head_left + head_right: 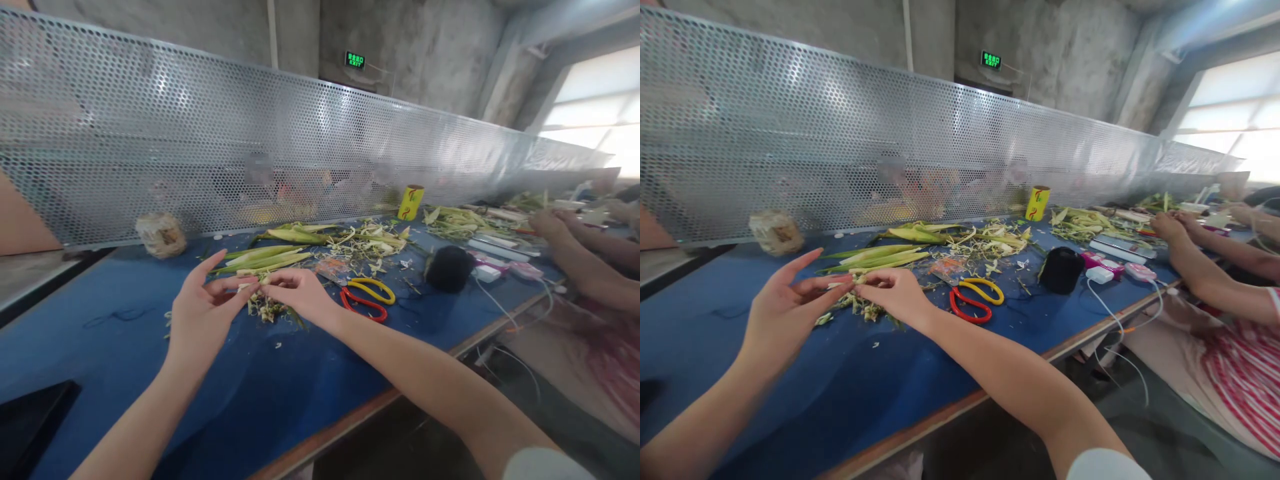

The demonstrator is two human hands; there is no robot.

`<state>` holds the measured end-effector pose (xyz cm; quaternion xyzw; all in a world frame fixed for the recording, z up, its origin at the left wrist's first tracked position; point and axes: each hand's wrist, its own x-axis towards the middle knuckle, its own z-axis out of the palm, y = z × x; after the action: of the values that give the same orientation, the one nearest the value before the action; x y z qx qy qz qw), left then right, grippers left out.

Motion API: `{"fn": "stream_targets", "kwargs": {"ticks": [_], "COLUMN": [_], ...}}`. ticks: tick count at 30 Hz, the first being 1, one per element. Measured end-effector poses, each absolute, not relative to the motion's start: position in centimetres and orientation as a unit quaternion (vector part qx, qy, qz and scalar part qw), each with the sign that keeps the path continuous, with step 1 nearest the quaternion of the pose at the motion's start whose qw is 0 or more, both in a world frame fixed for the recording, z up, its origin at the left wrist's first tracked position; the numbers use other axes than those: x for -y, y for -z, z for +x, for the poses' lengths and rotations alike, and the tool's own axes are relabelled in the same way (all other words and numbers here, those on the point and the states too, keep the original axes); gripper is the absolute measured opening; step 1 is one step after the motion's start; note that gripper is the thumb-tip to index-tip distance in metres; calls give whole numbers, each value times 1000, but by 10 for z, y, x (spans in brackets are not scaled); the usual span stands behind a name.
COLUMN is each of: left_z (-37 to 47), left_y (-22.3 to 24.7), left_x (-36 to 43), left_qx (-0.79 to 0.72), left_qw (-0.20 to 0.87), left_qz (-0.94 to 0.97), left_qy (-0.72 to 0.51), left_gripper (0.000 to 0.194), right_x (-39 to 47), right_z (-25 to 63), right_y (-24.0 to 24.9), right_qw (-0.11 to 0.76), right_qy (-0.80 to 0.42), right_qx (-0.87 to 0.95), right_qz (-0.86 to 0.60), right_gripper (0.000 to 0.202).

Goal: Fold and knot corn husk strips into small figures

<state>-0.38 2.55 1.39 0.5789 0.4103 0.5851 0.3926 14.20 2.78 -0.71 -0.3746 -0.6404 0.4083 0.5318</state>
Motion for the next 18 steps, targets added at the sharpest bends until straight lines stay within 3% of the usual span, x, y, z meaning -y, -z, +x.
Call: {"fn": "stream_targets", "kwargs": {"ticks": [2, 6, 18], "left_z": [-3, -1, 4], "left_y": [-13, -11, -10], "left_x": [-27, -27, -17], "left_qx": [-403, -409, -378], "left_qw": [433, 502, 474], "left_qz": [551, 479, 503], "left_qy": [-589, -593, -616], "left_gripper": [73, 92, 89], "right_x": [-28, -27, -27], "right_z": [141, 140, 142], "right_y": [6, 5, 2], "right_qw": [546, 552, 544], "right_qy": [-425, -448, -431], "right_qx": [630, 621, 623], "right_qz": [-351, -330, -360], "right_gripper": [12, 7, 8]}}
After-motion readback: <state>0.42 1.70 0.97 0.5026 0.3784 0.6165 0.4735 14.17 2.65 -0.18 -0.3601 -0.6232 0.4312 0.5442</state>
